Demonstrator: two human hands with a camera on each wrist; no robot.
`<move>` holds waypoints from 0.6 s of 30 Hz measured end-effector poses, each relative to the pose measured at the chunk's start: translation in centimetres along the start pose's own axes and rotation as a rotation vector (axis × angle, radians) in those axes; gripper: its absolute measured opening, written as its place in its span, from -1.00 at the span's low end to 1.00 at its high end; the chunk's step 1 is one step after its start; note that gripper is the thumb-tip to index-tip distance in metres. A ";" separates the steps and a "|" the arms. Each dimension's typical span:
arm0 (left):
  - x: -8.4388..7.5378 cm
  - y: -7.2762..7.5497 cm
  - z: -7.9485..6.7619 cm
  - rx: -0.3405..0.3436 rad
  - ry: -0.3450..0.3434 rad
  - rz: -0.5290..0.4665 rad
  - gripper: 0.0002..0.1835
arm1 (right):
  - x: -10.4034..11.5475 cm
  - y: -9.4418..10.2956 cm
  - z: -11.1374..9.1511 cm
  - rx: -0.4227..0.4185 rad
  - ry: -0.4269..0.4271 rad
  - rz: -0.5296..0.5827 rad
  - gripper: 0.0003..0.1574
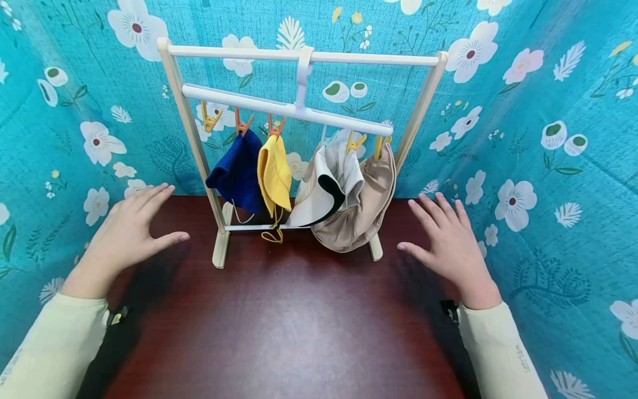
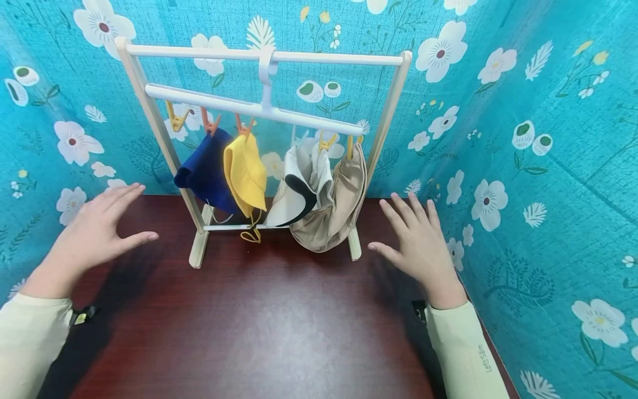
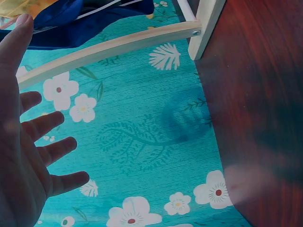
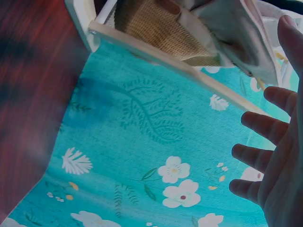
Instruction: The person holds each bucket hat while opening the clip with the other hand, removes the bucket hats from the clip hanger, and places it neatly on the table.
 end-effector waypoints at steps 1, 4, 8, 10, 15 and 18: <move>-0.1 0.2 0.0 -0.003 0.000 -0.006 0.18 | 0.2 0.2 0.1 -0.010 0.008 0.005 0.26; -0.3 0.7 0.2 -0.006 0.008 -0.024 0.17 | 1.0 0.8 0.2 -0.037 0.031 0.015 0.23; -0.9 1.4 0.5 -0.018 0.016 -0.054 0.15 | 2.1 1.6 0.4 -0.065 0.052 0.025 0.21; -1.3 1.7 0.7 -0.032 0.004 -0.070 0.15 | 2.7 1.9 0.6 -0.082 0.062 0.030 0.20; -2.2 2.5 1.2 -0.056 0.000 -0.115 0.12 | 4.2 2.6 0.9 -0.126 0.093 0.052 0.16; -2.7 2.8 1.4 -0.055 0.026 -0.135 0.11 | 5.0 3.1 1.1 -0.149 0.113 0.064 0.13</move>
Point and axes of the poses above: each hand's wrist, its own z-axis towards the middle knuckle, its own y-axis out of the back of the hand, x = y × z, the point moved 8 cm from there along z, towards the middle knuckle, and after that the axes turned 9 degrees about -z, right-handed, at the moved point
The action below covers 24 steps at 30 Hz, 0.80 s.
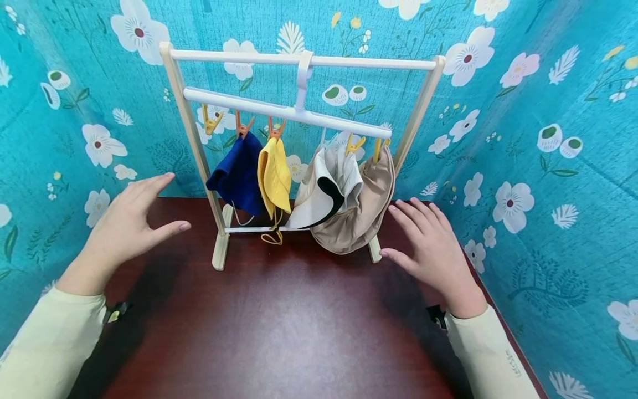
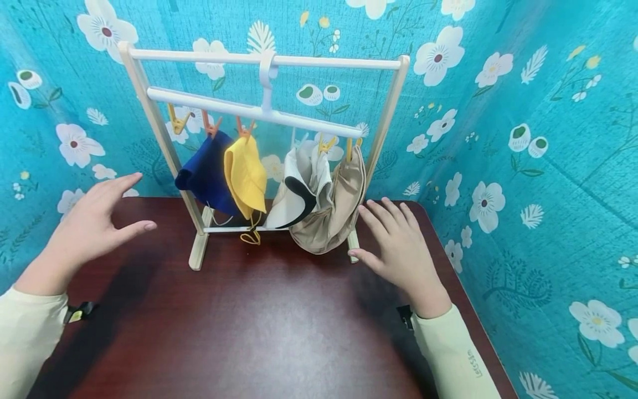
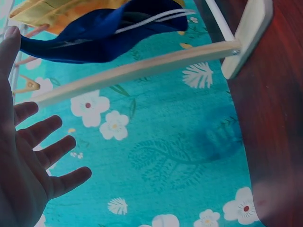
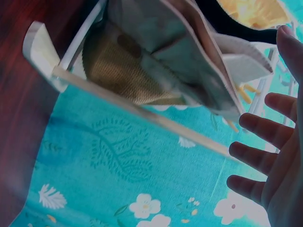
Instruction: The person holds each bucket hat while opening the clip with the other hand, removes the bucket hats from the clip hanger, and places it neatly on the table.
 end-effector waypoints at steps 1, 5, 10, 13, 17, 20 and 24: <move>-0.2 0.0 0.1 0.001 0.009 -0.006 0.11 | 0.3 0.1 0.1 -0.003 0.007 0.004 0.13; -1.0 0.2 0.5 0.000 0.030 -0.024 0.08 | 1.3 0.3 0.6 -0.015 0.030 0.015 0.10; -2.1 0.5 1.0 -0.010 0.030 -0.053 0.05 | 2.6 0.4 1.0 -0.033 0.043 0.033 0.09; -2.7 0.8 1.4 -0.019 0.026 -0.071 0.04 | 3.3 0.4 1.3 -0.045 0.057 0.053 0.07; -3.6 1.1 1.9 -0.033 0.021 -0.094 0.03 | 4.2 0.4 1.7 -0.055 0.075 0.070 0.04; -4.2 1.4 2.3 -0.040 0.016 -0.114 0.01 | 4.7 0.2 2.0 -0.057 0.083 0.075 0.03; -4.9 1.6 2.7 -0.040 0.006 -0.128 -0.01 | 5.5 0.1 2.1 -0.074 0.102 0.091 0.03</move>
Point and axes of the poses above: each hand's wrist, its own z-axis towards the middle knuckle, its own y-axis out of the back of the hand, x = y × z, the point moved 8 cm from there along z, towards the middle knuckle, and after that the axes turned 9 degrees about -z, right-handed, at the moved point
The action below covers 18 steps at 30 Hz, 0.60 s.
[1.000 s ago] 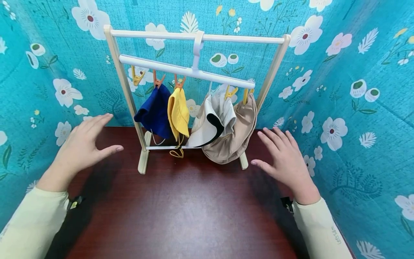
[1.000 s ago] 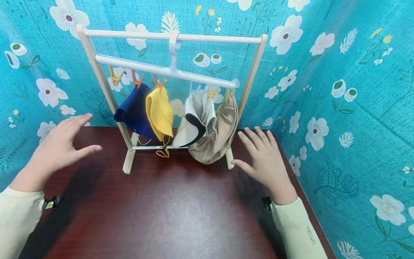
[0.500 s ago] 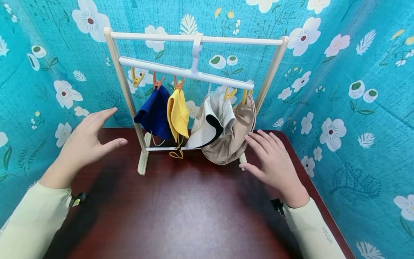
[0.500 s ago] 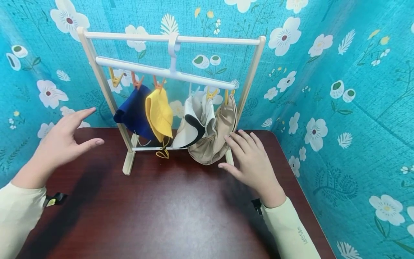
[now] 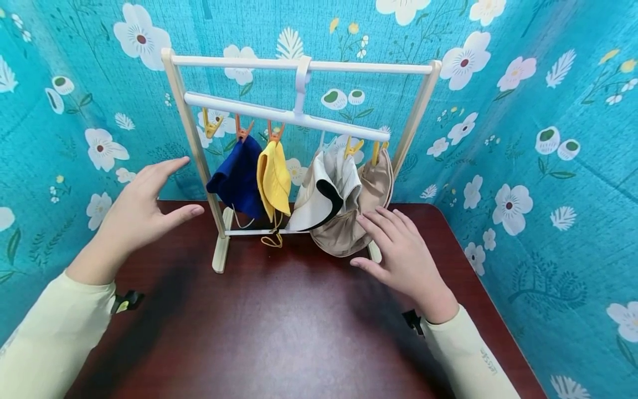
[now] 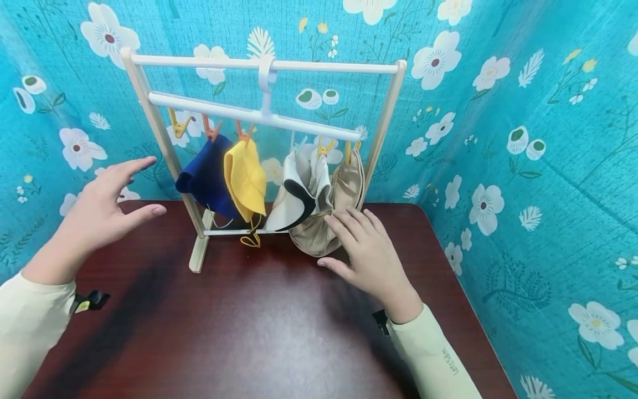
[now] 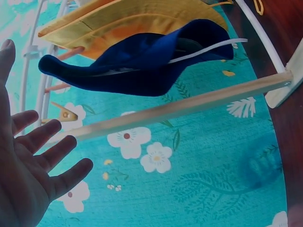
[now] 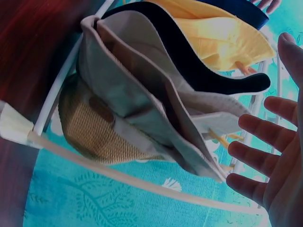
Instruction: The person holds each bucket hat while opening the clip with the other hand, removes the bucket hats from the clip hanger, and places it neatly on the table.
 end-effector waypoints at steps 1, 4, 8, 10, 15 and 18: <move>-0.2 0.0 0.1 0.001 0.000 -0.004 -0.02 | 0.2 0.0 0.0 -0.007 0.005 0.006 0.03; -0.6 -0.1 0.3 0.004 0.008 -0.016 -0.03 | 0.8 -0.1 0.3 -0.016 0.012 0.022 0.02; -1.1 -0.3 0.7 0.007 0.022 -0.049 -0.07 | 1.6 -0.4 0.7 -0.006 0.017 0.037 0.04; -1.3 -0.5 1.0 0.004 0.027 -0.071 -0.10 | 2.1 -0.7 0.9 0.003 0.020 0.046 0.05; -1.5 -0.7 1.9 -0.005 0.059 -0.118 -0.18 | 3.2 -1.5 1.4 0.021 0.018 0.064 0.05; -1.6 -0.8 2.3 -0.004 0.081 -0.141 -0.21 | 3.7 -1.9 1.6 0.022 0.023 0.073 0.05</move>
Point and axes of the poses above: each hand's wrist, its own z-axis towards the middle knuckle, its own y-axis out of the back of the hand, x = y × z, the point moved 8 cm from there along z, towards the middle knuckle, and after that the axes turned 9 degrees about -z, right-handed, at the moved point
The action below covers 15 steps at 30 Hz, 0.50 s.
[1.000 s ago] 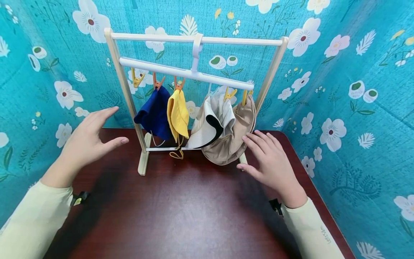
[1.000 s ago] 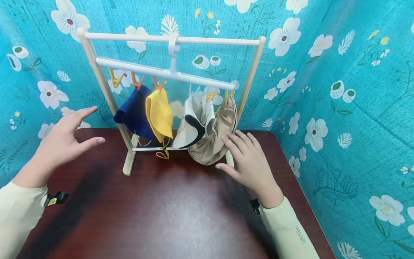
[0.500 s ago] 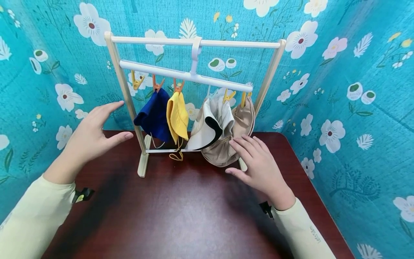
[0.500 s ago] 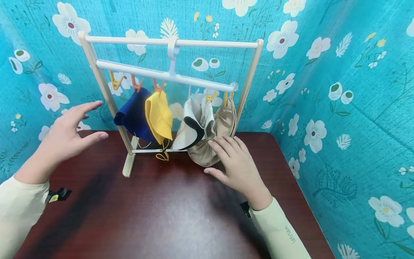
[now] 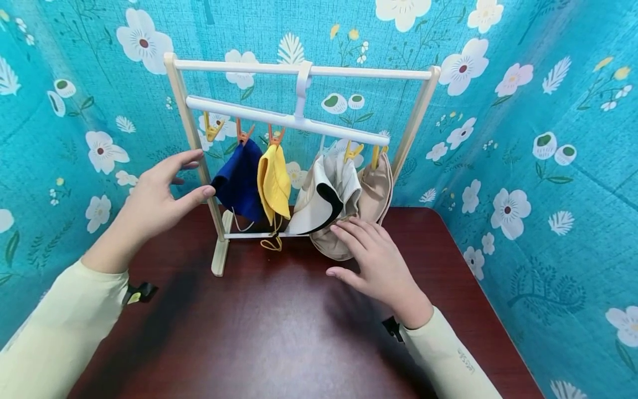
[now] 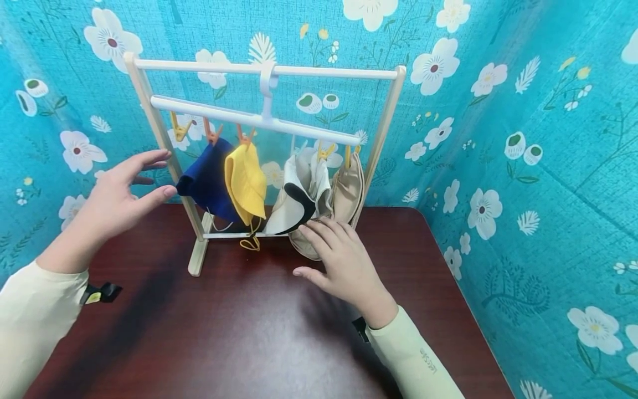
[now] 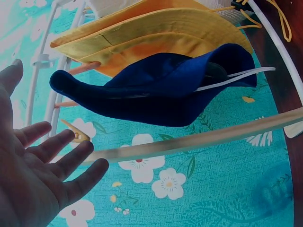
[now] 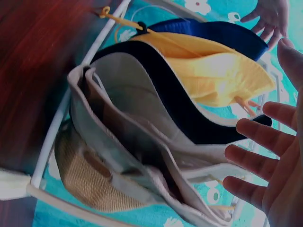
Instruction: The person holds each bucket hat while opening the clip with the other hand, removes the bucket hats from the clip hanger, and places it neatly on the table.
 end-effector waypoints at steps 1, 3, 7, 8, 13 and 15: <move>0.0 0.0 0.1 0.001 0.003 -0.007 -0.21 | 0.2 -0.2 0.1 0.002 0.000 0.004 0.05; -0.1 -0.1 0.4 0.005 0.010 -0.019 -0.22 | 0.6 -0.4 0.2 0.000 0.004 0.009 0.04; -0.5 -0.3 0.8 0.013 0.012 -0.031 -0.23 | 1.4 -0.6 0.7 -0.013 0.011 0.017 0.03; -0.6 -0.3 1.0 0.013 0.012 -0.032 -0.24 | 1.6 -0.6 0.8 -0.022 0.014 0.021 0.02; -1.2 -0.5 1.7 0.020 0.020 -0.052 -0.26 | 2.3 -0.7 1.8 -0.060 0.018 0.044 -0.02; -1.4 -0.5 2.0 0.021 0.026 -0.065 -0.26 | 2.6 -0.8 2.2 -0.069 0.023 0.052 -0.03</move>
Point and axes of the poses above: each hand's wrist, its own z-axis towards the middle knuckle, its own y-axis out of the back of the hand, x = y × z, the point moved 8 cm from there along z, towards the middle knuckle, and after that the axes turned 9 degrees about -z, right-handed, at the moved point
